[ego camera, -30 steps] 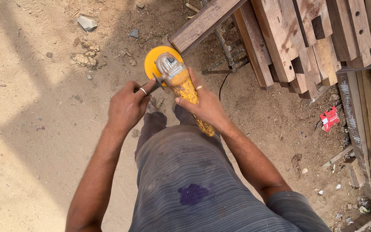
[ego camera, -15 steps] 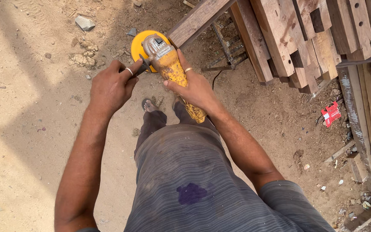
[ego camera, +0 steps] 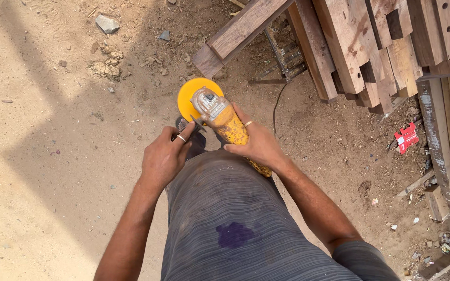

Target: The person uses a yellow angle grinder with a sanding disc to smooth the surface of long wooden planks. They handle the planks one at a time, moving them into position and sanding along their length before setting them aside.

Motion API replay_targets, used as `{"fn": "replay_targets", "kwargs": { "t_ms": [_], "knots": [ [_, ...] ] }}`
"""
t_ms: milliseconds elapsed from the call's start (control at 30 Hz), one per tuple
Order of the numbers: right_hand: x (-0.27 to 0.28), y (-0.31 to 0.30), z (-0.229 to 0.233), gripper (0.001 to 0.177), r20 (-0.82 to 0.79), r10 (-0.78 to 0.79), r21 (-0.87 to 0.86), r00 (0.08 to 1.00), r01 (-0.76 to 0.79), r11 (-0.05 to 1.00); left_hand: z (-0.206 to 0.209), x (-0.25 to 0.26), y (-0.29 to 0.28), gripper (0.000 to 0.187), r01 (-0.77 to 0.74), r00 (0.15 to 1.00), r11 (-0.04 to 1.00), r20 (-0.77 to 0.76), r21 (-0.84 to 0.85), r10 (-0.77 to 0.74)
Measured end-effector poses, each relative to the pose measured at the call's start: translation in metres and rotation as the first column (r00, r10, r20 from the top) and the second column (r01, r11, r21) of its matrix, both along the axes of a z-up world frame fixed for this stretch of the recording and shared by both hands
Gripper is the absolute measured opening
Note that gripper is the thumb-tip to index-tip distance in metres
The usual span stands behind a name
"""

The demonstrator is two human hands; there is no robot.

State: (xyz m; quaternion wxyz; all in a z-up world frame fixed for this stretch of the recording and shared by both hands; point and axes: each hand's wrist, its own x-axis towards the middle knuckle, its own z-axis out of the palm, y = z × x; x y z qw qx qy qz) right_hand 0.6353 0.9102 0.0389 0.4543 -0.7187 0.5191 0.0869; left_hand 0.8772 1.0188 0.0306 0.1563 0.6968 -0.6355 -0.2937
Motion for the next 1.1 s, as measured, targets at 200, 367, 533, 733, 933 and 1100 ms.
{"fn": "replay_targets", "kwargs": {
  "t_ms": [200, 367, 533, 733, 933, 1100],
  "knots": [
    [-0.056, 0.017, 0.005, 0.112, -0.082, -0.213, -0.022, 0.974, 0.212, 0.977, -0.031, 0.016, -0.045, 0.037, -0.088, 0.974, 0.996, -0.208, 0.002, 0.086],
    [-0.105, 0.053, 0.007, 0.111, -0.138, -0.630, 0.016, 0.764, 0.638, 0.770, -0.116, 0.045, -0.125, 0.059, -0.235, 0.955, 0.957, -0.224, -0.168, 0.195],
    [-0.141, 0.078, 0.003, 0.107, 0.034, -0.793, -0.136, 0.608, 0.789, 0.599, -0.177, 0.038, -0.187, 0.073, -0.084, 0.567, 0.871, -0.696, 0.483, 0.440],
    [-0.171, 0.091, 0.003, 0.104, 0.197, -0.888, -0.151, 0.416, 0.908, 0.392, -0.183, 0.015, -0.194, 0.066, -0.065, 0.489, 0.859, -0.734, 0.507, 0.470],
    [-0.179, 0.084, 0.008, 0.101, 0.283, -0.924, 0.004, 0.258, 0.963, 0.270, -0.169, -0.013, -0.184, 0.075, -0.109, 0.992, 0.961, -0.036, 0.255, 0.122],
    [-0.182, 0.077, 0.007, 0.095, 0.278, -0.896, -0.083, 0.345, 0.938, 0.335, -0.167, -0.023, -0.181, 0.073, -0.127, 0.991, 0.992, 0.047, -0.001, 0.126]
  ]
}}
